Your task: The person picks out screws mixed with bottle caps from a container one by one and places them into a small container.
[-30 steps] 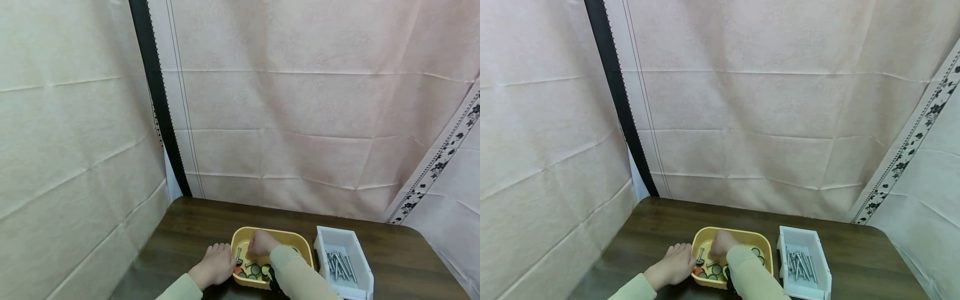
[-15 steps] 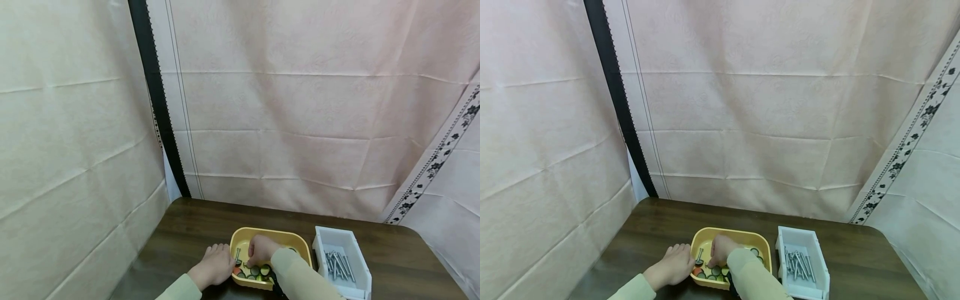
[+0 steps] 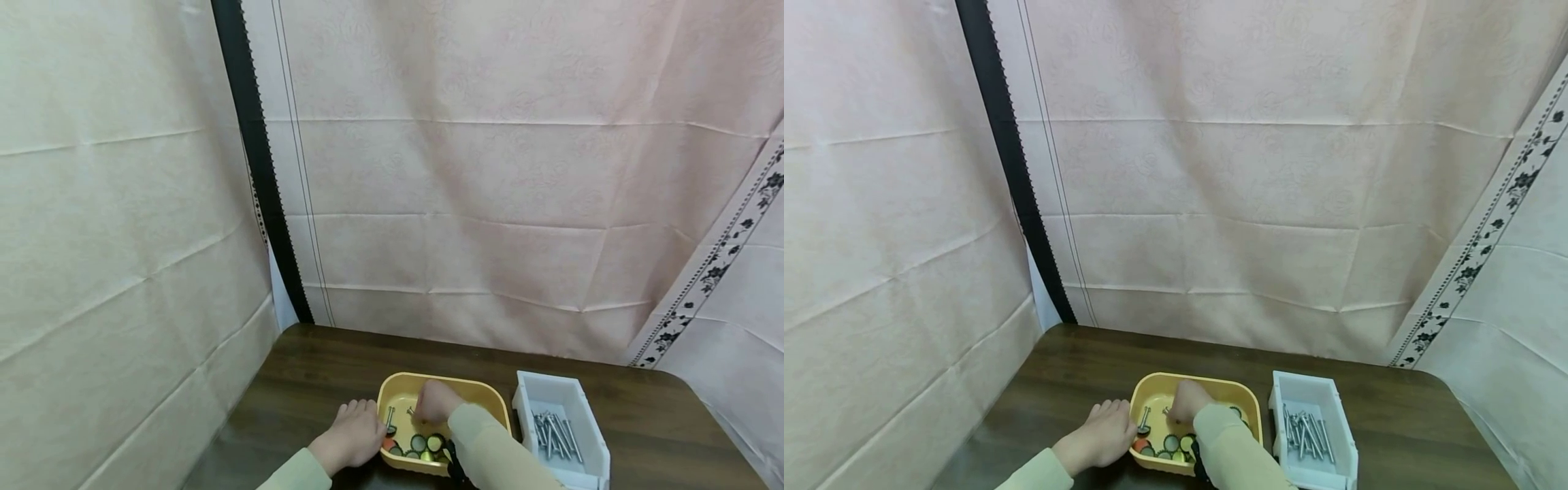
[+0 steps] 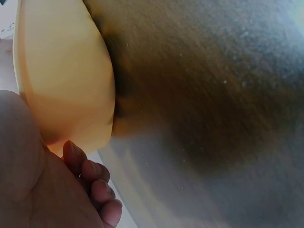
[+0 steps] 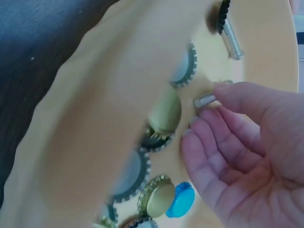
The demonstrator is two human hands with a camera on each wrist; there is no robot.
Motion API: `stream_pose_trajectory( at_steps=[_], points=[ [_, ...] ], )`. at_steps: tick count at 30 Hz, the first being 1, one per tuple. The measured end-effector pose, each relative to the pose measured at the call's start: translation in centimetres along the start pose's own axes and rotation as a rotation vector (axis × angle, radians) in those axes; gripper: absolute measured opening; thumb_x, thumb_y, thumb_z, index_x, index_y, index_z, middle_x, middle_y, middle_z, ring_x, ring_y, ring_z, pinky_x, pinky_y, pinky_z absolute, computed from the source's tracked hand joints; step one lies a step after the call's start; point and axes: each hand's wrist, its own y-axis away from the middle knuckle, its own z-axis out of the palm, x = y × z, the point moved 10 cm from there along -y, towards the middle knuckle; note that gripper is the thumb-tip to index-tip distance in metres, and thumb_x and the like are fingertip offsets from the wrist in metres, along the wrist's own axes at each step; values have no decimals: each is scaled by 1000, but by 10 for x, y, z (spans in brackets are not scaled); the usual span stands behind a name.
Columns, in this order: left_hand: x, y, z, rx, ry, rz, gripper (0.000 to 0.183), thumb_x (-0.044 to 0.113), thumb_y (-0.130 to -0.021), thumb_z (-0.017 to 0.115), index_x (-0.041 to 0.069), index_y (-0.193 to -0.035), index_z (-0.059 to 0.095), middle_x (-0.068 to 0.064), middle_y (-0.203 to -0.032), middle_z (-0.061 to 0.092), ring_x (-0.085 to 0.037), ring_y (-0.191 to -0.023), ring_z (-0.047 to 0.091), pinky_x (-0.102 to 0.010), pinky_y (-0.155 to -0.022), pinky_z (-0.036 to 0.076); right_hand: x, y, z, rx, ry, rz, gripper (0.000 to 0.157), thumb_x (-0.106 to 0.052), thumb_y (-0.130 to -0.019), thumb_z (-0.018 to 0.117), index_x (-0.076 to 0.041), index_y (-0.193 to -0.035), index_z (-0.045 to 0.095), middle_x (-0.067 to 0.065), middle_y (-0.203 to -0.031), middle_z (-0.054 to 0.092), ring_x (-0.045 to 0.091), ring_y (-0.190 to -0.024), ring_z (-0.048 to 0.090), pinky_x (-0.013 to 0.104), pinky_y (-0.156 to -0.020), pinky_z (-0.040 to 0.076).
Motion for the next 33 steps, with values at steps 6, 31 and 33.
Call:
stream_pose_trajectory(
  at_steps=[6,31,33],
  points=[
    [4,-1,2,-10,13,10,24,31,-97,41,9,-93,50,-2,-84,44,-22,-79,37,-40,-74,30,9,1,-4,69,-63,60,39,4,-70,69,-13,-43,46,-9,-38,37,5,-35,35,23,-40,34],
    [-1,0,5,-19,62,-4,25,31,-98,40,9,-93,50,-3,-83,43,-22,-78,37,-41,-73,30,40,9,4,187,-415,360,17,5,-75,76,4,-66,61,14,-58,63,25,-52,66,35,-51,54],
    [-1,0,5,-16,64,-3,25,31,-98,40,9,-93,49,-2,-83,43,-22,-77,36,-40,-72,30,37,10,3,191,-409,343,16,6,-75,76,4,-66,62,13,-57,63,26,-52,66,36,-51,54]
  ],
)
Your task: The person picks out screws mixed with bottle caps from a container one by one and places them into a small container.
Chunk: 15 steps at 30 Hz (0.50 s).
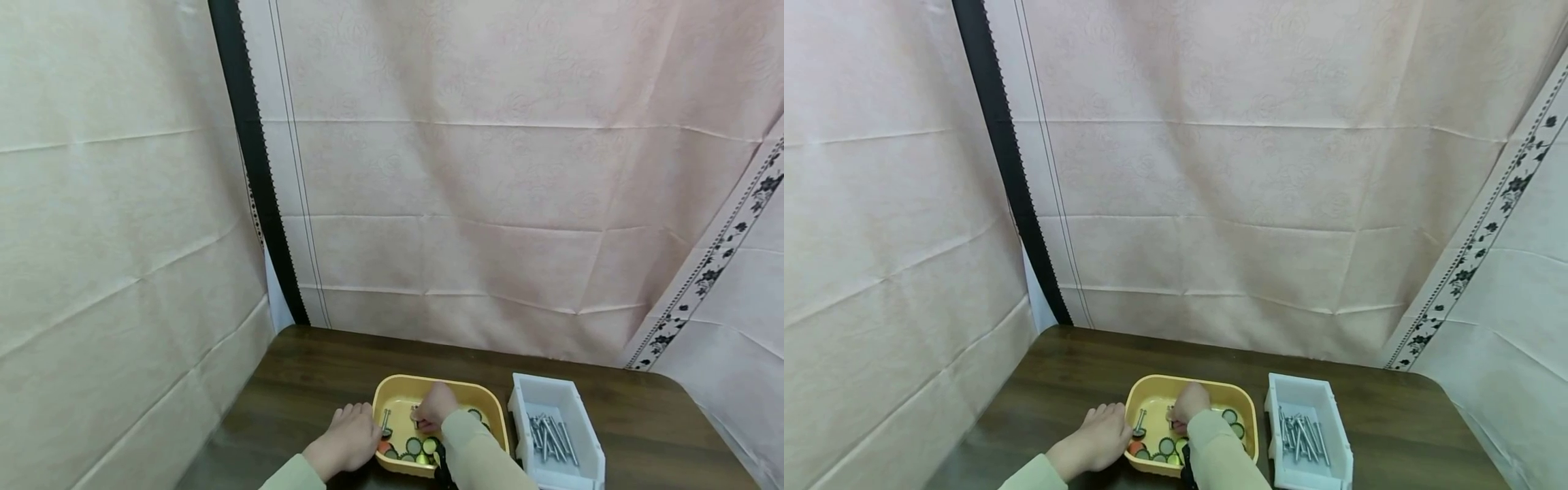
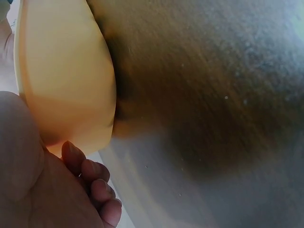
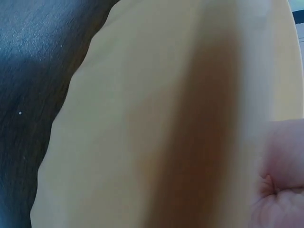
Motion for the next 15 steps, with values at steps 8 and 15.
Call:
stream_pose_trajectory(
  at_steps=[8,15],
  points=[
    [-3,1,1,14,1,-3,24,31,-97,40,9,-92,49,-2,-81,42,-22,-76,36,-40,-72,29,-15,6,-3,73,238,-114,23,-1,-71,79,-2,-56,61,4,-48,57,18,-46,60,29,-48,50],
    [-1,-1,-2,14,9,-4,24,30,-98,40,8,-93,49,-2,-82,43,-23,-76,36,-40,-72,28,-25,11,-8,91,277,-171,19,0,-70,76,-1,-55,63,-3,-41,50,12,-41,50,28,-52,46]
  ],
)
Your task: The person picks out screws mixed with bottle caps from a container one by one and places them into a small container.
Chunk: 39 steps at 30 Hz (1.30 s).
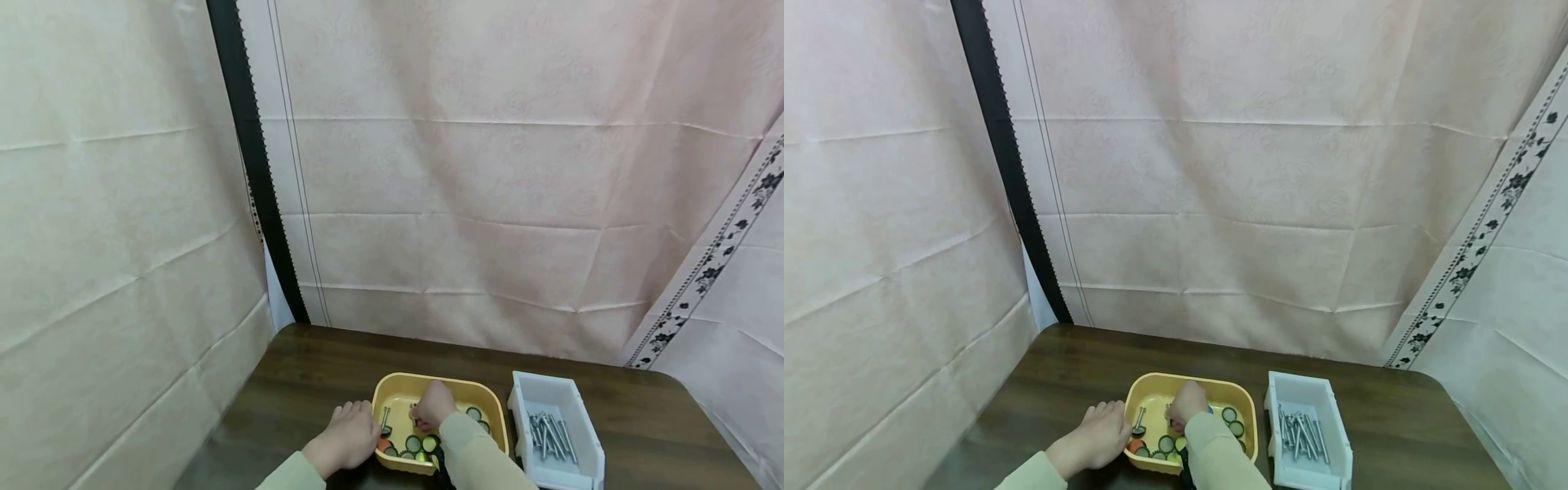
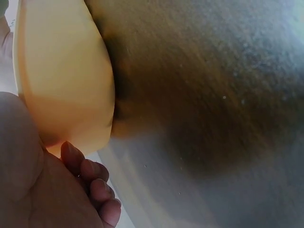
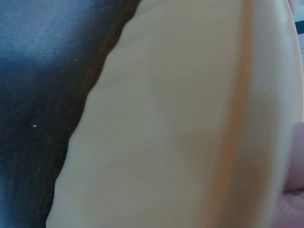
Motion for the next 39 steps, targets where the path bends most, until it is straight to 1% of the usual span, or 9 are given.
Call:
stream_pose_trajectory(
  at_steps=[7,12,14,16,19,24,27,33,39],
  points=[
    [2,1,-1,10,-16,6,24,30,-97,40,8,-94,50,-2,-82,43,-22,-76,36,-40,-72,29,2,-1,4,-27,-7,-56,22,0,-69,67,-1,-48,62,-7,-36,43,9,-34,48,24,-50,43],
    [2,1,-1,-5,-13,10,24,30,-98,39,8,-93,49,-2,-82,42,-23,-76,35,-40,-71,28,13,-1,2,-123,-181,-78,34,-3,-77,63,-11,-46,50,-7,-40,44,9,-37,42,25,-43,34],
    [3,1,0,-6,-17,11,24,30,-98,39,9,-92,49,-2,-81,42,-23,-76,35,-40,-71,28,15,1,-4,-169,-283,-79,38,-3,-80,62,-15,-49,44,-7,-42,42,9,-39,35,25,-42,29],
    [3,1,0,-2,-32,13,24,30,-98,39,9,-92,49,-2,-81,42,-23,-76,35,-40,-71,29,14,6,-16,-205,-342,-86,39,-4,-85,61,-13,-51,44,-6,-45,42,10,-41,32,26,-44,31],
    [5,1,-2,12,-75,23,25,31,-97,41,8,-94,51,-2,-82,43,-22,-77,36,-40,-72,29,18,12,-36,-223,-393,-95,37,-7,-91,60,-8,-56,47,-2,-54,50,12,-46,39,29,-50,40],
    [4,0,-8,39,-150,42,37,33,-97,41,1,-109,55,-8,-96,53,-24,-87,43,-44,-79,33,44,18,-76,-133,-405,-3,19,-11,-92,62,2,-78,62,12,-82,65,24,-69,63,39,-65,54],
    [4,0,-14,88,-190,63,45,35,-96,43,-2,-117,57,-12,-105,57,-27,-96,47,-48,-88,34,69,20,-97,-66,-408,87,14,-9,-90,63,5,-91,65,15,-88,64,28,-75,64,41,-70,55],
    [8,2,-23,213,-250,152,42,38,-96,45,2,-112,60,-8,-100,59,-26,-96,50,-47,-88,36,106,31,-127,26,-372,180,12,-7,-88,61,4,-90,66,11,-87,64,22,-74,64,41,-71,55],
    [7,4,-19,229,-244,201,34,38,-97,43,8,-107,54,-4,-94,49,-23,-90,41,-45,-84,32,124,44,-149,46,-356,188,13,-10,-89,60,2,-88,65,11,-84,63,22,-74,64,42,-71,54]
  ],
)
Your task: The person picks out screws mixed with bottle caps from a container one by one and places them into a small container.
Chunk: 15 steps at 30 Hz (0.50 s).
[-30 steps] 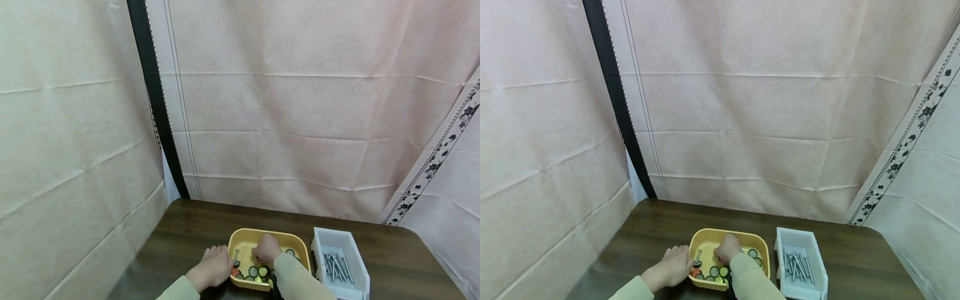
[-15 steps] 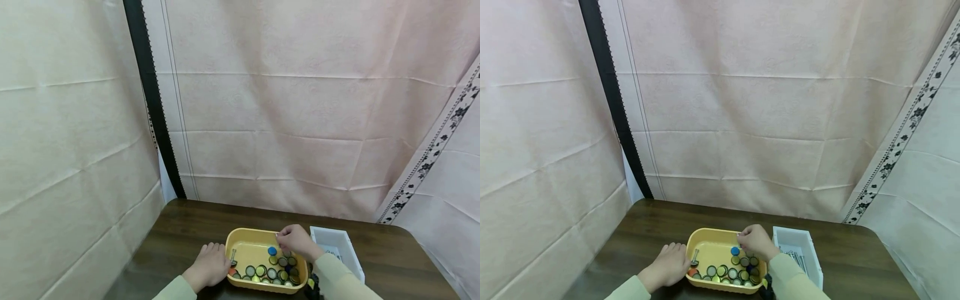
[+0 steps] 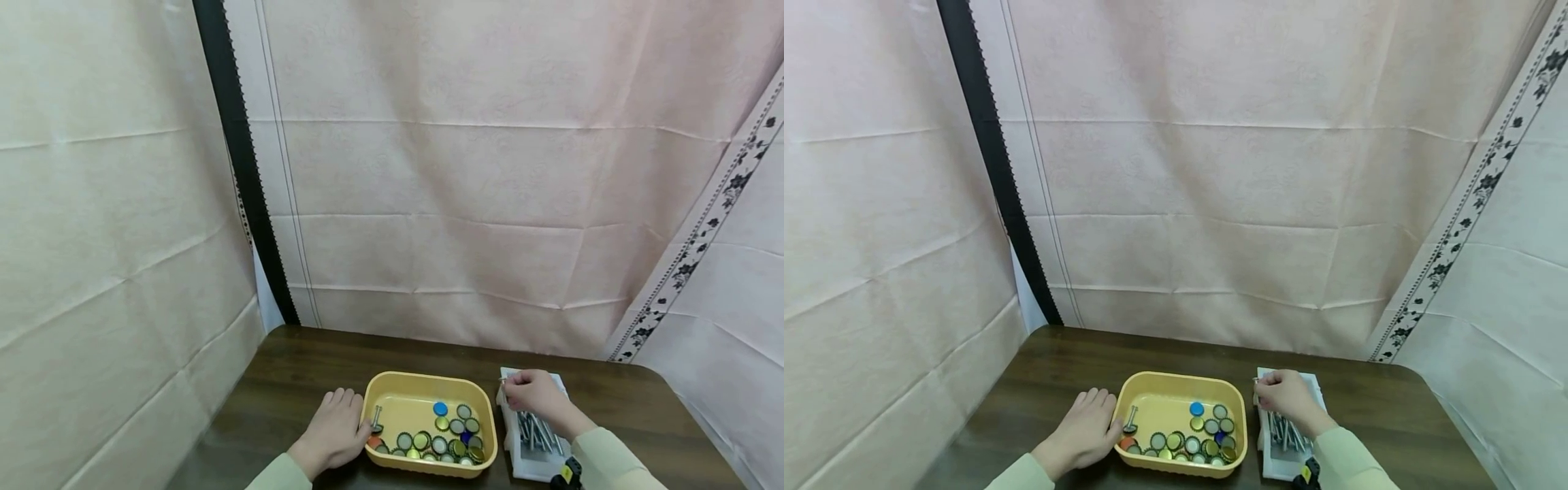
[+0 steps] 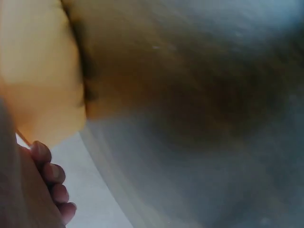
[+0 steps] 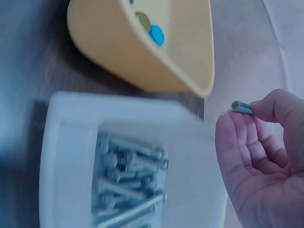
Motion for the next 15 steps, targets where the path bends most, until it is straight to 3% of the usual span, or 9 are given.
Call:
stream_pose_trajectory(
  at_steps=[8,15],
  points=[
    [-5,-3,7,-57,21,-23,30,35,-94,45,9,-107,49,-2,-92,40,-22,-87,35,-45,-82,30,23,8,-27,37,2,83,20,-11,-90,62,8,-96,63,13,-85,64,23,-74,65,40,-71,55],
    [-5,-4,14,-108,47,-55,31,37,-91,47,9,-105,48,-1,-90,39,-22,-86,34,-45,-82,30,42,10,-31,44,18,134,14,-8,-88,61,6,-90,64,10,-78,62,20,-70,60,39,-69,54]
  ],
)
